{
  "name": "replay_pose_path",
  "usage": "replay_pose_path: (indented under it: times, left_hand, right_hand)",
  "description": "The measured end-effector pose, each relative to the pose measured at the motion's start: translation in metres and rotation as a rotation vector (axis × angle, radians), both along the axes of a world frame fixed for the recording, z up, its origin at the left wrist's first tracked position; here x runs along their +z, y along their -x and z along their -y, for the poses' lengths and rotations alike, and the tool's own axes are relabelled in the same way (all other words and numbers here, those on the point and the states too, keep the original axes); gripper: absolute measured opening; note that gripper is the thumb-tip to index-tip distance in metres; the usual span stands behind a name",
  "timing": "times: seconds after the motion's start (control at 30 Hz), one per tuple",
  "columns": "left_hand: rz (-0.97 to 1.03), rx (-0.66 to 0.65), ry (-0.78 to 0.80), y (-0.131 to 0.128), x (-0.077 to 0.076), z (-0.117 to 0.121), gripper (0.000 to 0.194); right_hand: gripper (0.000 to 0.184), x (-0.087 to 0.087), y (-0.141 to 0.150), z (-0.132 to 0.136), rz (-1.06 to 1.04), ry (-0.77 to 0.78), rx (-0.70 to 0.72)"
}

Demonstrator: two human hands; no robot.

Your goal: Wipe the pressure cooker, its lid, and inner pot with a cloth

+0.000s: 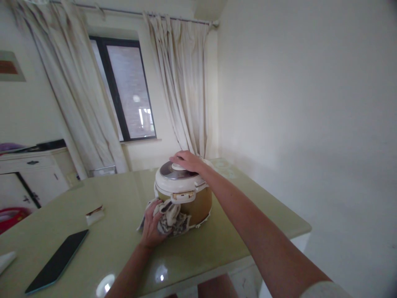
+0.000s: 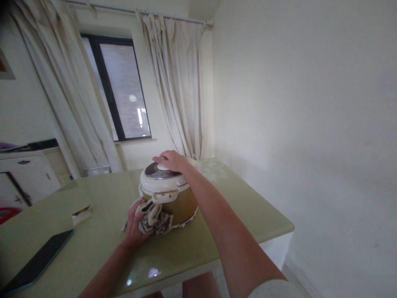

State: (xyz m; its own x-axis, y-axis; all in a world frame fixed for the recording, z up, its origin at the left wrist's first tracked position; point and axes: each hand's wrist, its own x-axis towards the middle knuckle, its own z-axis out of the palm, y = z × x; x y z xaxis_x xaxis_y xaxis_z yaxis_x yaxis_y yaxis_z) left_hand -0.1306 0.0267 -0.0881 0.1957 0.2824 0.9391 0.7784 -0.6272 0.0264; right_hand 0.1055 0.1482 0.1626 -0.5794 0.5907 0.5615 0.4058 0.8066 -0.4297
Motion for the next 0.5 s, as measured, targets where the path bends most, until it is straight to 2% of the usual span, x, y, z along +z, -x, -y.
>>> replay_pose_path:
  times: [0.1,0.17,0.2,0.27,0.37,0.43,0.5]
  left_hand:
    - [0.408,0.107,0.146,-0.011,0.002,-0.008,0.062]
    - [0.707,0.101,0.264,-0.017,0.019,-0.016,0.062]
    - [0.821,0.058,0.324,-0.018,0.033,-0.022,0.061]
    - [0.940,0.002,0.392,-0.016,0.073,-0.034,0.056]
    - [0.911,-0.053,0.477,-0.005,0.145,-0.055,0.045]
    - [0.700,-0.129,0.624,-0.003,0.188,-0.065,0.044]
    - [0.438,-0.083,0.708,-0.010,0.221,-0.070,0.042]
  right_hand:
    - [0.060,0.001,0.000,0.002,-0.004,-0.001,-0.001]
    - [0.061,0.002,0.000,0.002,0.000,0.009,-0.006]
    - [0.062,0.002,0.000,0.002,0.004,0.016,-0.012]
    - [0.063,0.003,0.000,0.002,0.018,0.036,-0.028]
    - [0.063,0.001,0.002,0.001,0.007,0.056,-0.017]
    - [0.062,-0.001,0.002,0.000,-0.036,0.075,-0.001]
    - [0.065,-0.002,0.001,0.001,-0.103,0.103,-0.006]
